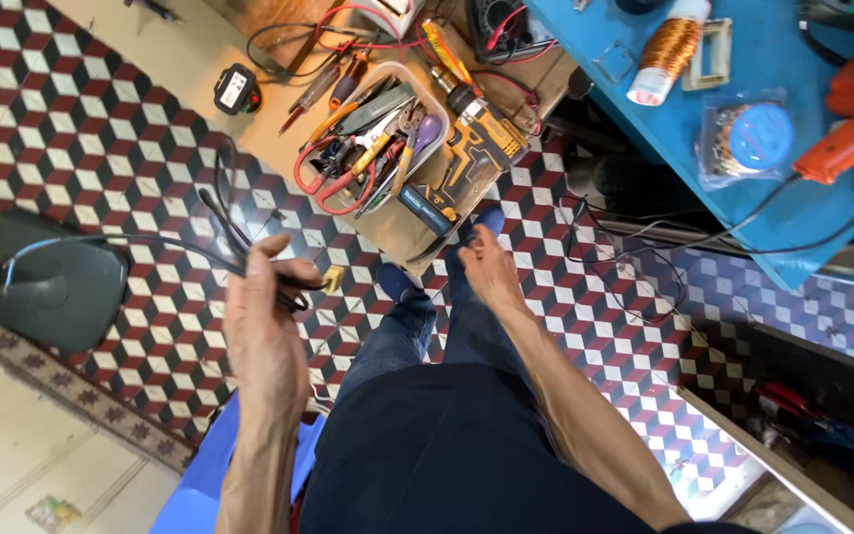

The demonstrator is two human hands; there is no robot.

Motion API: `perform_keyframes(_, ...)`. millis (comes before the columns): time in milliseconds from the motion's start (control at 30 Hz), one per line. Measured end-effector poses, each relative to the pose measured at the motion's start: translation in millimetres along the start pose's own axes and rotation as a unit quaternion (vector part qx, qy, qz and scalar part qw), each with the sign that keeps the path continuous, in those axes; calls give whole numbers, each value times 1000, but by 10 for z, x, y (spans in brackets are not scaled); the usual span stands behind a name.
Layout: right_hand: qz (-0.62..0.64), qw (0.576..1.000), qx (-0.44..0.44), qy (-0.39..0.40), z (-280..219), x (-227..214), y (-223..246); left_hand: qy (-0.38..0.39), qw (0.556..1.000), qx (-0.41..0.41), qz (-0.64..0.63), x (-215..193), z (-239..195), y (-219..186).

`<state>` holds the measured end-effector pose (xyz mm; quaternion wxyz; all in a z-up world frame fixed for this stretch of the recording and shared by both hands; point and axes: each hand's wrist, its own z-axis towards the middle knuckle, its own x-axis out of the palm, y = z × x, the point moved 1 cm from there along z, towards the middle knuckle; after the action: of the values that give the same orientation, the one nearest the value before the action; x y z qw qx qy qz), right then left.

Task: The person strips and twists wires, then uses pliers to cut and open a packaged component. They handle a coiled copper wire assembly, inspecting and adjusting its connections on a cluttered workbench.

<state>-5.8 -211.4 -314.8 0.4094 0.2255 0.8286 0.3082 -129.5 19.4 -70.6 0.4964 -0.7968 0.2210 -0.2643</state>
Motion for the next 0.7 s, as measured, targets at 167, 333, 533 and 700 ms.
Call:
perform_keyframes(167, 419, 864, 184, 211, -773, -57, 762, 57, 990, -42, -120, 207, -81, 178)
perform_keyframes(333, 632, 733, 132, 212, -1110, -217, 1416, 118, 969, -80, -201, 373, -116, 152)
perform_keyframes(533, 444, 890, -2, 105, -1048, -803, 1353, 156, 978, -102, -92, 567, -104, 89)
perform_keyframes(700, 78, 925, -41, -369, -900, -1723, 941, 215, 969, -42, 114, 940, -208, 13)
